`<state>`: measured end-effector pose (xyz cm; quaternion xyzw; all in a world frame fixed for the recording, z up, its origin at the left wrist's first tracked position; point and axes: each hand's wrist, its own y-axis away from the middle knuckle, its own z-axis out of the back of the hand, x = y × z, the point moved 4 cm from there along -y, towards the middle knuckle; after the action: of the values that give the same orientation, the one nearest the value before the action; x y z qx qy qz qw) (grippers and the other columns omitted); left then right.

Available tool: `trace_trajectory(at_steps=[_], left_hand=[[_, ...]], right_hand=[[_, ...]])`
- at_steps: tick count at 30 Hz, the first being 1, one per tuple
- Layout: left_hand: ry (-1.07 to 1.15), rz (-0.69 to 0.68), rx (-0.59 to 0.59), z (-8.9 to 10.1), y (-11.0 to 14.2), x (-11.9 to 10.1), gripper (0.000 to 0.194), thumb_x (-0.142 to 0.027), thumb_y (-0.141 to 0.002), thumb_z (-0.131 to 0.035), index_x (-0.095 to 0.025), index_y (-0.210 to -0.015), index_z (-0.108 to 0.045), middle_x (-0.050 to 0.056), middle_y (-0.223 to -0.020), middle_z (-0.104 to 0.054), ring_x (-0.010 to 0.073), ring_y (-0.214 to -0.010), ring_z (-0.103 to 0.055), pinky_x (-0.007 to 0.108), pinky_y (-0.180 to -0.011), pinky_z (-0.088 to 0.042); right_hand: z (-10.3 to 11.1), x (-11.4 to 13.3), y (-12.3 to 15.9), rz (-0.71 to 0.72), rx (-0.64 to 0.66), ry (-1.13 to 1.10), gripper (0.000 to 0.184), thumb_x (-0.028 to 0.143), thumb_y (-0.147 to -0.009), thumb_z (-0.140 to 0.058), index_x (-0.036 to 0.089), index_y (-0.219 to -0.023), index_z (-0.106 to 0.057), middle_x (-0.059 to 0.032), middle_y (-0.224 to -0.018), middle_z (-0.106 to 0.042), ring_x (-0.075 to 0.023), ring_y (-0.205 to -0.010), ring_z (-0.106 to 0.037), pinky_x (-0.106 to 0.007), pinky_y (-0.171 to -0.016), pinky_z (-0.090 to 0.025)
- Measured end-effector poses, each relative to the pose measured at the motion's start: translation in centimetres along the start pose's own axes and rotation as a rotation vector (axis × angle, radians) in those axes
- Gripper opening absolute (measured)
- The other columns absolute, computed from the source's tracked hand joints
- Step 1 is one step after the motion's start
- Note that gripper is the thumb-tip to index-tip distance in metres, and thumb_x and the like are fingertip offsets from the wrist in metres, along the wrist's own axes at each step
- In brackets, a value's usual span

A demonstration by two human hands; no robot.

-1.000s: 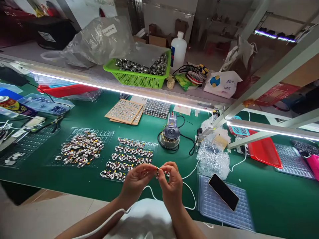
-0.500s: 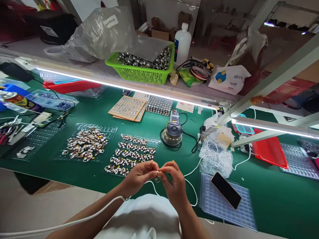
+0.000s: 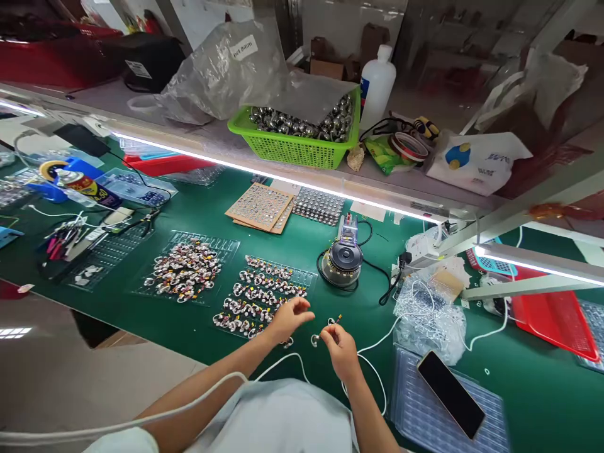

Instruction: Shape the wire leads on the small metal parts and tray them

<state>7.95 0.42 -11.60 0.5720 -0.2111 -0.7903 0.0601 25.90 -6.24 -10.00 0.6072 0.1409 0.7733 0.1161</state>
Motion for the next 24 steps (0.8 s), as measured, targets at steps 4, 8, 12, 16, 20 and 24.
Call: trace_trajectory(at_steps=[4, 8, 12, 16, 20, 24], left_hand=[[-0.274, -0.022, -0.208, 6.0, -6.0, 1.9, 0.022, -0.02, -0.081, -0.062, -0.015, -0.103, -0.063, 0.013, -0.113, -0.06, 0.0285, -0.115, -0.052, 0.045, -0.102, -0.038], [-0.492, -0.033, -0.17, 9.5, -9.6, 3.8, 0.019, -0.021, -0.082, -0.066, -0.014, -0.1, -0.064, 0.01, -0.112, -0.062, 0.027, -0.115, -0.053, 0.047, -0.103, -0.038], [-0.635, -0.044, -0.084, 9.7, -11.6, 5.0, 0.02, -0.03, -0.089, -0.061, -0.014, -0.101, -0.064, 0.008, -0.112, -0.064, 0.0238, -0.108, -0.059, 0.048, -0.095, -0.046], [-0.702, -0.05, -0.052, 9.3, -12.9, 5.4, 0.023, -0.032, -0.091, -0.06, -0.014, -0.105, -0.064, 0.008, -0.111, -0.065, 0.0228, -0.103, -0.061, 0.046, -0.091, -0.049], [-0.704, -0.051, -0.07, 9.4, -12.8, 5.4, 0.024, -0.032, -0.091, -0.059, -0.014, -0.107, -0.063, 0.008, -0.111, -0.064, 0.0222, -0.101, -0.062, 0.045, -0.089, -0.051], [-0.641, -0.054, -0.115, 9.8, -11.9, 5.5, 0.023, -0.033, -0.091, -0.059, -0.014, -0.104, -0.063, 0.007, -0.108, -0.066, 0.0208, -0.097, -0.063, 0.043, -0.086, -0.052]], right_hand=[[1.6, -3.0, -3.7, -0.095, -0.069, 0.092, 0.033, 0.051, -0.073, -0.064, 0.019, -0.064, -0.067, -0.0061, -0.063, -0.069, -0.0259, -0.068, -0.065, -0.036, -0.068, -0.049], [3.7, -3.0, -6.0, -0.128, -0.207, 0.135, 0.015, 0.034, -0.068, -0.067, 0.02, -0.066, -0.07, -0.0117, -0.08, -0.073, -0.0294, -0.088, -0.066, -0.037, -0.081, -0.047], [4.9, -1.2, -8.3, -0.121, -0.314, 0.052, 0.03, 0.039, -0.071, -0.067, 0.019, -0.093, -0.072, -0.0102, -0.094, -0.073, -0.0262, -0.085, -0.067, -0.037, -0.08, -0.049], [5.5, -0.1, -11.1, -0.165, -0.394, -0.141, 0.045, 0.055, -0.075, -0.062, 0.015, -0.092, -0.068, -0.0096, -0.089, -0.072, -0.0193, -0.065, -0.065, -0.028, -0.053, -0.047], [5.8, 0.1, -13.2, -0.212, -0.441, -0.338, 0.045, 0.057, -0.065, -0.072, 0.014, -0.074, -0.063, -0.0066, -0.069, -0.067, -0.0145, -0.051, -0.058, -0.024, -0.041, -0.037], [5.4, 1.0, -13.2, -0.156, -0.456, -0.5, 0.038, 0.049, -0.061, -0.076, 0.017, -0.07, -0.06, 0.0019, -0.059, -0.059, -0.0102, -0.05, -0.052, -0.022, -0.045, -0.038]])
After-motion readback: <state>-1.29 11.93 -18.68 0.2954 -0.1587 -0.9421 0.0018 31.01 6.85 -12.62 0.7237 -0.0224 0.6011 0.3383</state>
